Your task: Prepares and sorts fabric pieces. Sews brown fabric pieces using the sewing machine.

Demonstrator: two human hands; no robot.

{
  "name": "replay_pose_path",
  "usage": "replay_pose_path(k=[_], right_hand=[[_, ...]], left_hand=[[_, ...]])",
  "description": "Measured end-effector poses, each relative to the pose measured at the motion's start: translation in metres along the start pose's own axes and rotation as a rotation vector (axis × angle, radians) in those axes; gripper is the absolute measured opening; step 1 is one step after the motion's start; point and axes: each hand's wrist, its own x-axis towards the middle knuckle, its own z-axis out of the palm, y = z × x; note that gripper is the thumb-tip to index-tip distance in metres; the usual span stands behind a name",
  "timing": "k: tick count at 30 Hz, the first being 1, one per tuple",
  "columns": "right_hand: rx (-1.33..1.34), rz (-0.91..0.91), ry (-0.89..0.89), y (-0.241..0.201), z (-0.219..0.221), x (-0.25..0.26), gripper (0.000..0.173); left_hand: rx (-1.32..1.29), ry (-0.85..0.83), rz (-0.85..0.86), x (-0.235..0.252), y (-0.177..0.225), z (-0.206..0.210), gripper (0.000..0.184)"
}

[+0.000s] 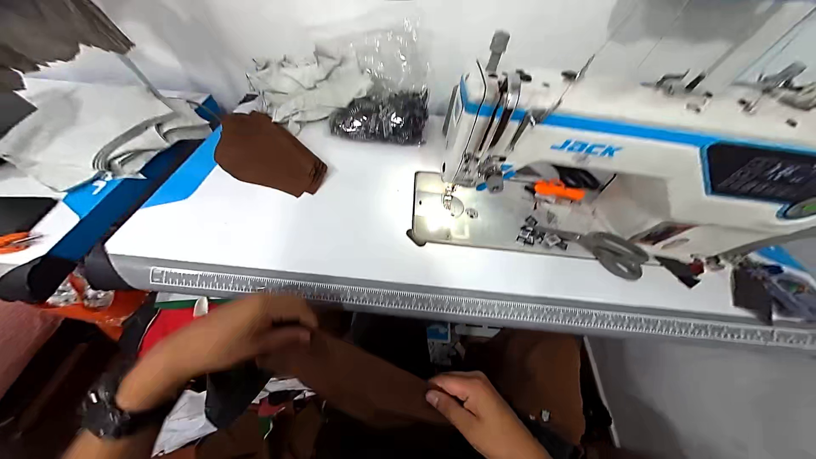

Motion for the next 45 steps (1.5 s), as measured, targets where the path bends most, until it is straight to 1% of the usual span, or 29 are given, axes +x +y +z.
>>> replay_pose_path(k=[2, 3, 4, 5, 6, 8, 10, 11, 12, 14, 15, 18, 19, 21, 24, 27, 30, 32, 34, 36, 38, 40, 42, 45], right_hand=[[0.1, -0.003, 0.163, -0.013, -0.004, 0.021, 0.027], [0.137, 0.009, 0.244, -0.019, -0.003, 0.033, 0.026], [0.139, 0.037, 0.321, -0.025, -0.001, 0.045, 0.025], [0.066, 0.076, 0.391, -0.031, -0.001, 0.054, 0.024], [-0.094, 0.122, 0.443, -0.037, -0.002, 0.061, 0.026], [-0.468, 0.177, 0.556, -0.045, -0.008, 0.068, 0.033], [-0.684, 0.107, 0.604, -0.042, -0.022, 0.074, 0.031], [-0.753, 0.041, 0.575, -0.037, -0.032, 0.078, 0.031], [-0.793, -0.025, 0.503, -0.032, -0.044, 0.083, 0.033], [-0.837, -0.142, 0.295, -0.022, -0.067, 0.098, 0.039], [-0.856, -0.189, 0.192, -0.017, -0.077, 0.107, 0.039], [-0.871, -0.321, -0.021, -0.008, -0.099, 0.127, 0.039], [-0.883, -0.361, -0.068, -0.007, -0.105, 0.132, 0.039], [-0.881, -0.425, -0.137, -0.004, -0.114, 0.139, 0.04], [-0.81, -0.404, -0.172, 0.0, -0.12, 0.143, 0.042], [-0.794, -0.345, -0.156, 0.0, -0.12, 0.14, 0.049], [-0.812, -0.33, -0.145, -0.001, -0.117, 0.136, 0.054], [-0.817, -0.339, -0.13, -0.001, -0.117, 0.134, 0.053], [-0.809, -0.344, -0.049, 0.0, -0.119, 0.133, 0.045], [-0.822, -0.318, 0.163, 0.005, -0.126, 0.124, 0.03], [-0.91, -0.239, 0.393, 0.016, -0.148, 0.108, 0.022], [-0.972, -0.098, 0.561, 0.023, -0.183, 0.088, 0.021], [-1.032, 0.054, 0.633, 0.023, -0.219, 0.07, 0.023], [-1.055, 0.215, 0.627, 0.018, -0.257, 0.055, 0.019]], left_hand=[[0.146, 0.085, 0.114, 0.063, 0.007, -0.055, 0.015], [0.201, 0.108, 0.181, 0.1, 0.005, -0.073, 0.015], [0.231, 0.105, 0.248, 0.138, -0.001, -0.084, 0.016], [0.254, 0.089, 0.298, 0.177, -0.008, -0.088, 0.015], [0.286, 0.069, 0.336, 0.214, -0.017, -0.086, 0.015], [0.362, 0.061, 0.381, 0.274, -0.039, -0.064, 0.019], [0.481, 0.05, 0.337, 0.302, -0.052, -0.035, 0.029], [0.528, 0.073, 0.305, 0.305, -0.054, -0.022, 0.03], [0.544, 0.108, 0.275, 0.303, -0.055, -0.011, 0.027], [0.489, 0.152, 0.227, 0.289, -0.054, 0.007, 0.022], [0.457, 0.142, 0.215, 0.28, -0.054, 0.016, 0.026], [0.423, 0.036, 0.154, 0.263, -0.057, 0.03, 0.054], [0.417, 0.019, 0.13, 0.262, -0.057, 0.03, 0.061], [0.39, 0.022, 0.084, 0.261, -0.056, 0.034, 0.068], [0.381, -0.015, 0.031, 0.262, -0.058, 0.034, 0.08], [0.396, -0.067, -0.021, 0.265, -0.06, 0.031, 0.087], [0.405, -0.051, -0.023, 0.265, -0.06, 0.031, 0.088], [0.404, -0.033, -0.02, 0.265, -0.06, 0.033, 0.088], [0.396, 0.019, 0.002, 0.263, -0.063, 0.034, 0.086], [0.386, 0.089, 0.051, 0.263, -0.064, 0.037, 0.083], [0.409, 0.104, 0.072, 0.264, -0.064, 0.038, 0.085], [0.439, 0.095, 0.072, 0.265, -0.064, 0.038, 0.088], [0.455, 0.085, 0.068, 0.264, -0.064, 0.038, 0.093], [0.472, 0.034, 0.05, 0.264, -0.061, 0.034, 0.102]])
